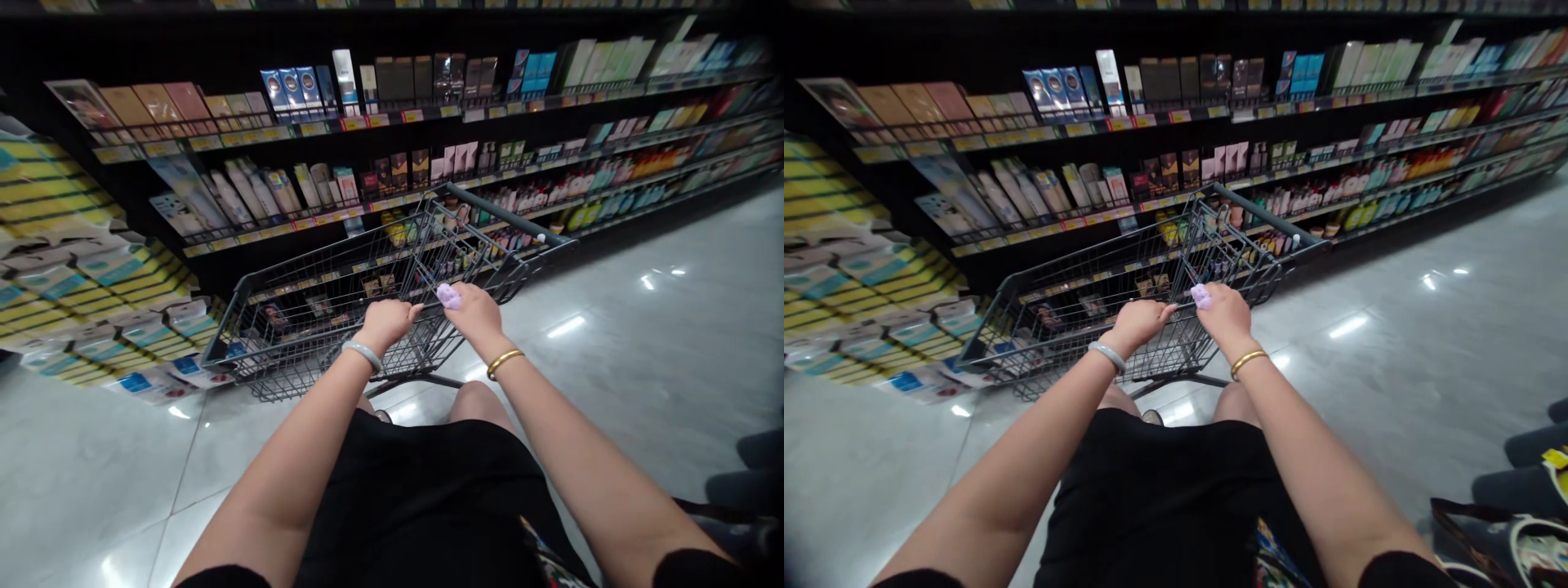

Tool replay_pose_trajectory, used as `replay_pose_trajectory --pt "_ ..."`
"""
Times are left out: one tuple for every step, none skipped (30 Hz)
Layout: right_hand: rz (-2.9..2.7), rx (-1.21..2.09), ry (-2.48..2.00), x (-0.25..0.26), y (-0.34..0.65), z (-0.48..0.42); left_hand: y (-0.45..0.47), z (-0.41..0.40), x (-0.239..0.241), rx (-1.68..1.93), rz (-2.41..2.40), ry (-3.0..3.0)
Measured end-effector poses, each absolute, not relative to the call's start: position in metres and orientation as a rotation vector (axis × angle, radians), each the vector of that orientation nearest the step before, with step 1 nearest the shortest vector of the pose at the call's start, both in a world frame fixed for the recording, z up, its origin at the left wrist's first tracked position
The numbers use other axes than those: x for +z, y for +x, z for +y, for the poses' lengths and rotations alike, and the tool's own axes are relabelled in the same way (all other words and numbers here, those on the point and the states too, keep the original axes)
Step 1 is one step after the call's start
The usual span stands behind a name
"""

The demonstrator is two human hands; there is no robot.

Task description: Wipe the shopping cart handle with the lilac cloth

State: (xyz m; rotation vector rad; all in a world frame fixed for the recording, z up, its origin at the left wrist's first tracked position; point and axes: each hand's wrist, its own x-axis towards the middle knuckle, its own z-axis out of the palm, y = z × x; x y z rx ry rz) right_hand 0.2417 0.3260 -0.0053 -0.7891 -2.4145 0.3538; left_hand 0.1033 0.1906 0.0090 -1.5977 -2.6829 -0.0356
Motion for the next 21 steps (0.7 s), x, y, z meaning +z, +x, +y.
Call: replay_pose_trajectory --pt "-2.407 0.309 -0.761 -0.008 0.238 0.319 0.1 0.19 0.009 -0.03 -2.68 -1.619" --pt "-2.411 0.289 -0.712 -0.01 0.234 0.314 0.097 0.189 0.008 -0.036 -2.681 -1.646" --pt "-2.422 0.297 -0.65 -0.012 0.232 0.31 0.094 0.189 0.007 -0.05 -2.683 -1.669" --pt "-2.436 0.326 -0.587 -0.014 0.231 0.309 0.093 0.189 0.007 -0.063 -2.69 -1.684" --pt "-2.448 0.366 -0.536 -0.015 0.232 0.31 0.092 0.189 0.006 -0.073 -2.698 -1.69" --pt "-2.454 0.405 -0.507 -0.015 0.234 0.314 0.092 0.189 0.006 -0.078 -2.707 -1.691" --pt "-2.453 0.436 -0.506 -0.015 0.237 0.32 0.092 0.189 0.006 -0.079 -2.714 -1.686" --pt "-2.447 0.456 -0.527 -0.015 0.241 0.326 0.092 0.189 0.006 -0.082 -2.716 -1.674" --pt "-2.434 0.462 -0.564 -0.016 0.244 0.331 0.093 0.189 0.005 -0.084 -2.713 -1.661" --pt "-2.413 0.455 -0.608 -0.016 0.245 0.335 0.094 0.189 0.005 -0.086 -2.706 -1.652" --pt "-2.385 0.436 -0.656 -0.017 0.245 0.336 0.094 0.19 0.004 -0.089 -2.699 -1.644" --pt "-2.356 0.411 -0.699 -0.018 0.243 0.334 0.094 0.191 0.004 -0.092 -2.693 -1.637" --pt "-2.334 0.387 -0.728 -0.02 0.24 0.33 0.094 0.192 0.003 -0.092 -2.689 -1.63" --pt "-2.322 0.368 -0.739 -0.022 0.236 0.323 0.094 0.193 0.003 -0.089 -2.689 -1.626" --pt "-2.318 0.353 -0.735 -0.024 0.231 0.316 0.093 0.194 0.003 -0.085 -2.691 -1.622" --pt "-2.328 0.348 -0.708 -0.026 0.226 0.31 0.092 0.196 0.003 -0.08 -2.694 -1.618" --pt "-2.345 0.348 -0.668 -0.028 0.223 0.306 0.092 0.197 0.003 -0.075 -2.699 -1.616" --pt "-2.371 0.352 -0.615 -0.029 0.222 0.305 0.091 0.198 0.003 -0.071 -2.702 -1.617" --pt "-2.395 0.353 -0.567 -0.029 0.222 0.307 0.091 0.198 0.003 -0.07 -2.7 -1.618" --pt "-2.415 0.35 -0.535 -0.028 0.223 0.311 0.091 0.199 0.003 -0.074 -2.691 -1.622" --pt "-2.429 0.346 -0.524 -0.026 0.226 0.318 0.091 0.199 0.004 -0.083 -2.679 -1.625"
